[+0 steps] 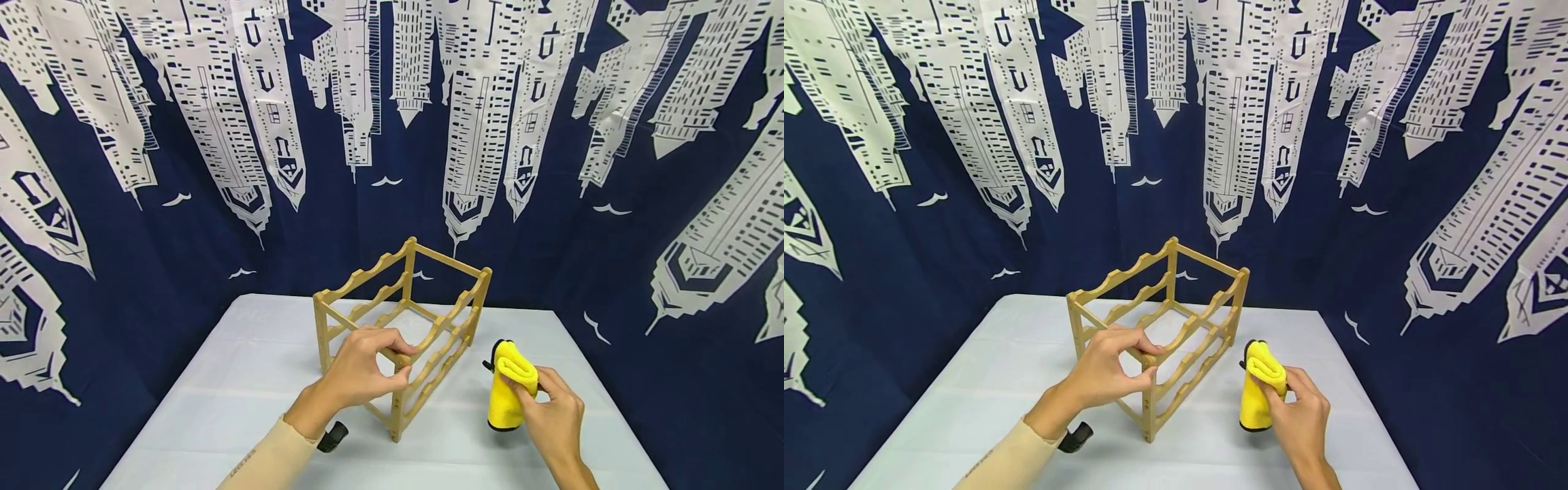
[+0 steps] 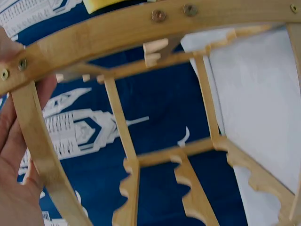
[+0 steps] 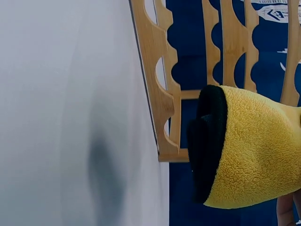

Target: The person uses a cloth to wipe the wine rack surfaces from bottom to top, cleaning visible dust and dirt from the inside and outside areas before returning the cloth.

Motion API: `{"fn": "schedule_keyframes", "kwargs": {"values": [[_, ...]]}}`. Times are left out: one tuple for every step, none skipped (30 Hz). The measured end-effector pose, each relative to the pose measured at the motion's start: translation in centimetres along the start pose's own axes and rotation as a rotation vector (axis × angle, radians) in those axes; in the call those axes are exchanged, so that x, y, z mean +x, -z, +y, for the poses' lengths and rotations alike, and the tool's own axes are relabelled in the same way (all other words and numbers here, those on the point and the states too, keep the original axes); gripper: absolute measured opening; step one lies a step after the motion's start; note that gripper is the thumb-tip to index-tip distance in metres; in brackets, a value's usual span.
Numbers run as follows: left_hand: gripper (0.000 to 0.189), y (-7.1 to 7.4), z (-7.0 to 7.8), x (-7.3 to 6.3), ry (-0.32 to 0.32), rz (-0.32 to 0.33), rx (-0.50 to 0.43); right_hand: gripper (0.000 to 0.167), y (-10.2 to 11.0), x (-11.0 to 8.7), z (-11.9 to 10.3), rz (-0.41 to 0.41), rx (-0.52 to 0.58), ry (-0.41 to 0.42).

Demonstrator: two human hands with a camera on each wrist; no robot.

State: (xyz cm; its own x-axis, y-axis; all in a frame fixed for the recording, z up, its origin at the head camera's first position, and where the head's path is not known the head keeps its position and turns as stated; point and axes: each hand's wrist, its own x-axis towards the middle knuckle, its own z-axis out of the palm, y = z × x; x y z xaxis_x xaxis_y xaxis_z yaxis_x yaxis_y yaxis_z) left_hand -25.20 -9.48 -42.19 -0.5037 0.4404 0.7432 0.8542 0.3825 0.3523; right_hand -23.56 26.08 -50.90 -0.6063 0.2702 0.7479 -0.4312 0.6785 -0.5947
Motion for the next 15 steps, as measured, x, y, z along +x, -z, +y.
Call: {"fn": "schedule_keyframes", "kwargs": {"values": [[0.029,0.3,-0.2,-0.1,-0.003,-0.010,-0.013,0.035,-0.1,0.0,0.0,-0.001,0.000,0.002],[0.029,0.6,-0.4,-0.2,-0.006,-0.018,-0.020,0.035,-0.1,-0.1,0.0,-0.002,0.002,0.005],[0.030,0.9,-0.5,-0.3,-0.006,-0.027,-0.024,0.035,-0.2,-0.1,0.0,-0.003,0.003,0.009],[0.031,1.2,-0.6,-0.4,-0.007,-0.035,-0.024,0.035,-0.3,-0.2,0.0,-0.005,0.005,0.013],[0.031,1.4,-0.6,-0.4,-0.001,-0.047,-0.015,0.034,-0.4,-0.2,0.0,-0.007,0.007,0.018],[0.032,1.6,-0.5,-0.4,0.010,-0.058,-0.002,0.034,-0.4,-0.3,0.0,-0.010,0.008,0.024],[0.033,1.8,-0.4,-0.4,0.025,-0.071,0.016,0.034,-0.5,-0.3,0.0,-0.012,0.011,0.032],[0.035,2.0,-0.2,-0.4,0.042,-0.085,0.039,0.034,-0.6,-0.4,0.0,-0.012,0.014,0.040],[0.037,2.1,0.0,-0.3,0.058,-0.100,0.064,0.034,-0.7,-0.4,-0.1,-0.013,0.017,0.048],[0.039,2.2,0.2,-0.3,0.072,-0.116,0.091,0.034,-0.8,-0.4,-0.1,-0.014,0.021,0.055],[0.040,2.3,0.5,-0.2,0.084,-0.130,0.114,0.034,-0.9,-0.5,-0.1,-0.014,0.022,0.062],[0.041,2.4,0.6,-0.1,0.092,-0.140,0.130,0.034,-1.0,-0.5,-0.1,-0.014,0.024,0.068],[0.041,2.4,0.9,0.0,0.099,-0.148,0.141,0.034,-1.0,-0.5,-0.2,-0.013,0.023,0.073],[0.039,2.5,1.0,0.0,0.104,-0.154,0.145,0.035,-1.1,-0.6,-0.2,-0.013,0.024,0.077],[0.037,2.5,1.1,0.1,0.109,-0.158,0.138,0.035,-1.2,-0.6,-0.3,-0.013,0.025,0.081]]}}
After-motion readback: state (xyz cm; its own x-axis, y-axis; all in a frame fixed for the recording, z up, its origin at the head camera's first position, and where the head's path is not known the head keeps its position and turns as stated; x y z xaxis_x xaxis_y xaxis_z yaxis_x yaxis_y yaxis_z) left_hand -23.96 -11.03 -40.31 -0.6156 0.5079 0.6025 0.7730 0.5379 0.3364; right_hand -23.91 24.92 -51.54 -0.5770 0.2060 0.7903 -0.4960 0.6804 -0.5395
